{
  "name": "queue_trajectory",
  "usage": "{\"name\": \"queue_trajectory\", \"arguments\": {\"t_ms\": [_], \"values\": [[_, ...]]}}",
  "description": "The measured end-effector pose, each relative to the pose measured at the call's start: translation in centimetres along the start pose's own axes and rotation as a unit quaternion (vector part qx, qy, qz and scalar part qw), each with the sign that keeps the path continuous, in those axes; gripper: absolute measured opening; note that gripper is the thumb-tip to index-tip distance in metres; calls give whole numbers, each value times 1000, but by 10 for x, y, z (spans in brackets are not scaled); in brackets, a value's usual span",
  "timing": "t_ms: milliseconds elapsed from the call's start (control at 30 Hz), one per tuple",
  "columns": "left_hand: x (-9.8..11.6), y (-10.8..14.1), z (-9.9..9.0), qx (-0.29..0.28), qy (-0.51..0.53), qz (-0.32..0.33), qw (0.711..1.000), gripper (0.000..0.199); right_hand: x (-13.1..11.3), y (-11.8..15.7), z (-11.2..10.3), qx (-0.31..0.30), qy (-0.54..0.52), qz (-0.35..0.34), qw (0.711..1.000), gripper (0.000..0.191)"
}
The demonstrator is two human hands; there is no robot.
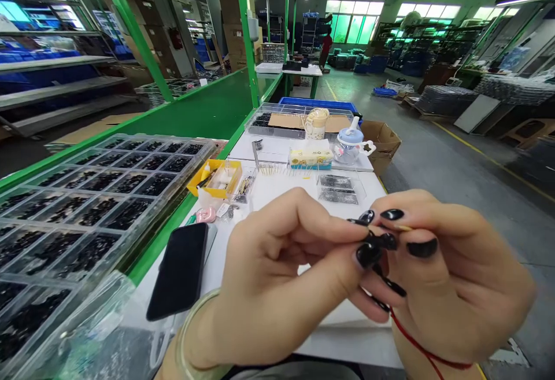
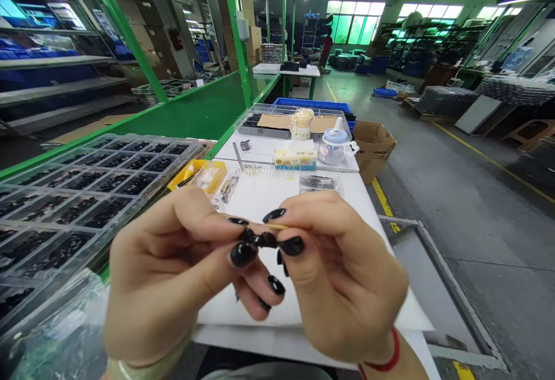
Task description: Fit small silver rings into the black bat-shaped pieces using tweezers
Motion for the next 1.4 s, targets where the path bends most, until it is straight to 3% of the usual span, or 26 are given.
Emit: {"name": "queue_trajectory", "arguments": {"t_ms": [267, 533, 900, 1100, 1400], "values": [[3, -5, -1, -6, 32, -13, 999, 13, 1, 5, -3, -6, -4, 14, 1000, 14], [2, -6, -4, 21, -21, 8, 1000, 13, 5, -4, 2, -43, -36, 8, 998, 23], [2, -1, -3, 42, -89, 25, 995, 18, 11, -7, -1, -38, -28, -28, 999, 22], [4, -2, -1, 64, -119, 30, 990, 29, 16, -9, -7, -1, -1, -46, 999, 20], [6, -3, -1, 55, -122, 27, 991, 24, 8, -9, -9, 8, 75, -49, 996, 27]]}}
Point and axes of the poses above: each hand's wrist, its own y-axis away from the middle knuckle, its own z-axis out of the palm, x = y × z, the point moved 1 cm from there along -y, towards the middle knuckle, and after that the axes turned 15 degrees about -x, right-handed, at the moved point
